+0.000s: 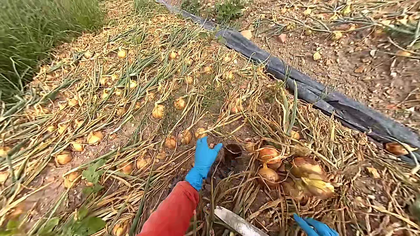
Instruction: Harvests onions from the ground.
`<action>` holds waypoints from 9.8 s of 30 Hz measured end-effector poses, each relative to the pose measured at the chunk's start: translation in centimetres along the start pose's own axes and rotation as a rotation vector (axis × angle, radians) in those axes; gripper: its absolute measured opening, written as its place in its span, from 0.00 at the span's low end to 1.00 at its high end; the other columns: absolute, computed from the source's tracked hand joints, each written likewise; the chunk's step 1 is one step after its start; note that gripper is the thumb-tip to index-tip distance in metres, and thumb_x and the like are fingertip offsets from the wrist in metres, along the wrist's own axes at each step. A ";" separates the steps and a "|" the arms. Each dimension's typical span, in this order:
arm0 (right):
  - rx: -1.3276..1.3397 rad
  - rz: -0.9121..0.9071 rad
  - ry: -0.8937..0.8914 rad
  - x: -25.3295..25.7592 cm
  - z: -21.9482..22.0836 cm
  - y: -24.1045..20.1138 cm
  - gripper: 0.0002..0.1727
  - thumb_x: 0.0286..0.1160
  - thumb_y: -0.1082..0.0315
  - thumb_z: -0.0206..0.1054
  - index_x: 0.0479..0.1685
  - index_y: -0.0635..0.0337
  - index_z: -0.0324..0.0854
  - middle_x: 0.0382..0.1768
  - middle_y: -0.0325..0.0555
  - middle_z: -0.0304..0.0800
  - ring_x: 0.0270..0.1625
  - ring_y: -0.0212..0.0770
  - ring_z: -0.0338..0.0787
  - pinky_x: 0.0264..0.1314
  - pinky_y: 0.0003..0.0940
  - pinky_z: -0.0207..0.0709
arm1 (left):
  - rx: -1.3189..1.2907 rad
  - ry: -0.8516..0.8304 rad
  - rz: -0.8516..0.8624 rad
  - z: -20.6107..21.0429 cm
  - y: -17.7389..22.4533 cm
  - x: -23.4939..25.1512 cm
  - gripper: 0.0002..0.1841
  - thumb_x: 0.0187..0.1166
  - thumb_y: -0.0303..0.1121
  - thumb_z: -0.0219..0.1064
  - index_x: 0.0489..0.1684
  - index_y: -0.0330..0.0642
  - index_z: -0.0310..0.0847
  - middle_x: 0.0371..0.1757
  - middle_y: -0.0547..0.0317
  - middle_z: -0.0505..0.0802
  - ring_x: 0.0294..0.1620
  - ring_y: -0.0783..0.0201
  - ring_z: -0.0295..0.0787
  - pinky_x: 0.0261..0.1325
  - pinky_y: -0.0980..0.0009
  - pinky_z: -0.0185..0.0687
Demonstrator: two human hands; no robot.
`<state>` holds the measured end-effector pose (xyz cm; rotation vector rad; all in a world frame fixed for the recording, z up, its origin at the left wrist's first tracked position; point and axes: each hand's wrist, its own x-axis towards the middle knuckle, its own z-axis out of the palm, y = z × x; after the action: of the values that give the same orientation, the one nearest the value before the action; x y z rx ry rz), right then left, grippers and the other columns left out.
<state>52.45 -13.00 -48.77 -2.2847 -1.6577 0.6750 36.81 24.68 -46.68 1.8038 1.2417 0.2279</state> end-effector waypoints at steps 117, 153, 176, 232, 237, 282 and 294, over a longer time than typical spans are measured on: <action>-0.235 0.084 0.779 11.5 10.0 3.4 0.28 0.81 0.43 0.53 0.78 0.38 0.72 0.69 0.61 0.85 0.76 0.60 0.82 0.79 0.46 0.71 | 0.108 -0.195 0.390 15.6 17.4 22.6 0.17 0.92 0.34 0.55 0.70 0.36 0.81 0.54 0.44 0.91 0.35 0.57 0.86 0.40 0.57 0.83; -0.232 0.090 0.835 12.0 10.2 3.4 0.30 0.78 0.43 0.52 0.79 0.37 0.72 0.67 0.59 0.87 0.74 0.57 0.83 0.79 0.44 0.70 | 0.739 -0.235 0.379 12.4 12.9 28.3 0.41 0.80 0.69 0.59 0.77 0.39 0.79 0.83 0.37 0.76 0.81 0.31 0.72 0.75 0.27 0.68; -0.241 0.091 0.814 11.9 10.0 3.4 0.30 0.78 0.42 0.52 0.78 0.37 0.71 0.67 0.57 0.87 0.75 0.56 0.83 0.80 0.42 0.69 | 1.105 -0.117 0.431 12.8 14.0 28.6 0.41 0.72 0.73 0.63 0.69 0.45 0.87 0.92 0.36 0.61 0.78 0.22 0.70 0.62 0.21 0.71; -0.342 0.147 0.794 11.5 10.5 3.3 0.36 0.81 0.38 0.46 0.87 0.43 0.60 0.75 0.47 0.82 0.86 0.48 0.71 0.87 0.40 0.61 | 0.748 -0.148 0.429 13.7 12.8 28.2 0.26 0.68 0.51 0.76 0.53 0.37 0.89 0.67 0.32 0.86 0.75 0.29 0.76 0.62 0.23 0.70; -0.312 0.151 0.797 11.6 10.4 3.6 0.34 0.79 0.38 0.47 0.83 0.40 0.63 0.74 0.44 0.83 0.85 0.48 0.72 0.85 0.40 0.62 | 0.752 -0.112 0.418 14.2 12.7 28.3 0.26 0.69 0.50 0.75 0.55 0.35 0.88 0.66 0.30 0.86 0.73 0.27 0.77 0.60 0.22 0.72; -0.205 0.143 0.813 11.8 11.0 2.8 0.33 0.77 0.42 0.53 0.82 0.40 0.68 0.67 0.52 0.88 0.78 0.53 0.81 0.81 0.43 0.70 | 0.936 -0.193 0.163 13.6 13.5 28.7 0.32 0.74 0.58 0.73 0.71 0.45 0.84 0.67 0.29 0.87 0.73 0.29 0.79 0.69 0.22 0.68; -0.247 0.135 0.811 11.9 10.8 3.9 0.34 0.78 0.41 0.50 0.83 0.41 0.67 0.70 0.52 0.87 0.80 0.54 0.79 0.83 0.43 0.66 | 0.705 -0.071 0.124 12.0 12.0 25.2 0.32 0.65 0.56 0.78 0.68 0.50 0.86 0.65 0.34 0.89 0.70 0.31 0.82 0.64 0.24 0.72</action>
<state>53.32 -3.85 -62.58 -2.3556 -1.2293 -0.4344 63.76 37.45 -52.62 2.4634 1.2485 -0.2394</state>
